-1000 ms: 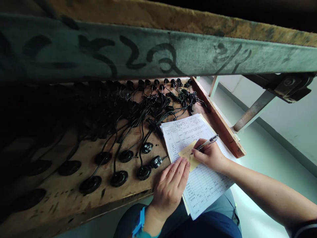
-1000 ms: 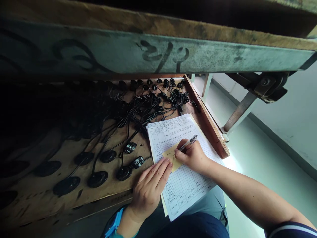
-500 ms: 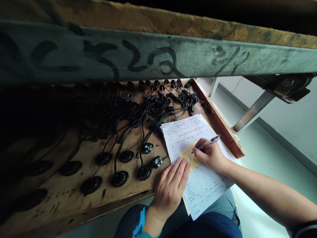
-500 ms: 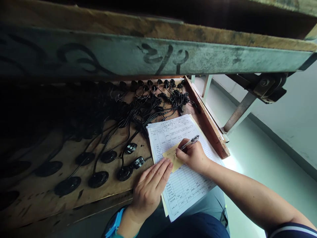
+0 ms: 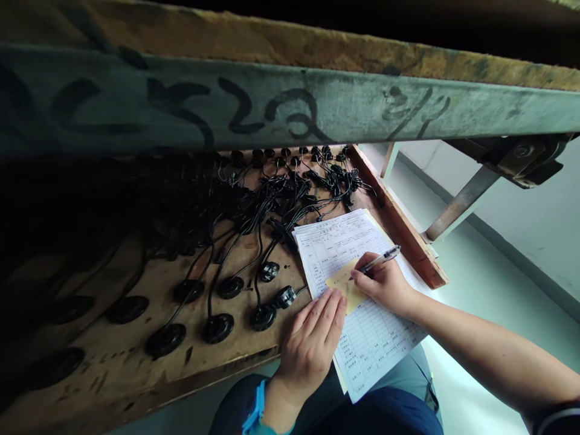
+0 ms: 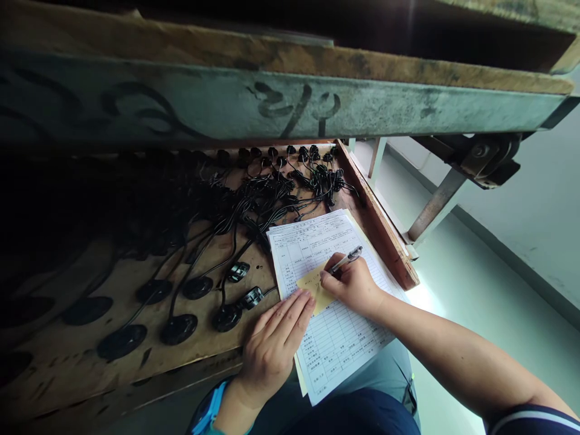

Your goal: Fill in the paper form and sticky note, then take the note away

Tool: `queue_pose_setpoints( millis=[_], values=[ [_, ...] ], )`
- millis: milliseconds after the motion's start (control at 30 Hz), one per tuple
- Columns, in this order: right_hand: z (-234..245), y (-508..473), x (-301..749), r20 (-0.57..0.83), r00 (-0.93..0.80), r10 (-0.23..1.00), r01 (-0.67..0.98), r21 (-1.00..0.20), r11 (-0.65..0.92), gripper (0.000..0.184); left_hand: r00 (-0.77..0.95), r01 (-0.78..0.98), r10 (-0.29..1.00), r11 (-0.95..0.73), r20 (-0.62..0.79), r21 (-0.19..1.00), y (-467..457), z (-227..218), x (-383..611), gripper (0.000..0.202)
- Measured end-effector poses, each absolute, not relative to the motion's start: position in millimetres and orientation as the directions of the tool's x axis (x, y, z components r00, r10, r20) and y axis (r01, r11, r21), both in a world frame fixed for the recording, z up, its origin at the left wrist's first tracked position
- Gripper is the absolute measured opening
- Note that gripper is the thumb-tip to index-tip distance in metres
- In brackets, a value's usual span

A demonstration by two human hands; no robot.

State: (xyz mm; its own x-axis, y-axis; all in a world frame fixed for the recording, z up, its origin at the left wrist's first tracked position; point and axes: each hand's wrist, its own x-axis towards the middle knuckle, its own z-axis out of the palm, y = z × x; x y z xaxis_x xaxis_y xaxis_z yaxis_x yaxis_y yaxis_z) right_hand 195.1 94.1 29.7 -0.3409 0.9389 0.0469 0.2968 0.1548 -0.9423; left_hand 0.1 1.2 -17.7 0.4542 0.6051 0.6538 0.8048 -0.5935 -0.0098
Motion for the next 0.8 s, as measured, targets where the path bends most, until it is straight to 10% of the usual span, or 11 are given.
queue_pose_setpoints(
  millis=[800],
  values=[
    [26.6,94.2,195.7,0.041,-0.354,0.934,0.3,-0.941,0.155,0.019,0.45,0.808,0.602,-0.59,0.659,-0.013,0.7,-18.3,0.3,0.042]
  ],
)
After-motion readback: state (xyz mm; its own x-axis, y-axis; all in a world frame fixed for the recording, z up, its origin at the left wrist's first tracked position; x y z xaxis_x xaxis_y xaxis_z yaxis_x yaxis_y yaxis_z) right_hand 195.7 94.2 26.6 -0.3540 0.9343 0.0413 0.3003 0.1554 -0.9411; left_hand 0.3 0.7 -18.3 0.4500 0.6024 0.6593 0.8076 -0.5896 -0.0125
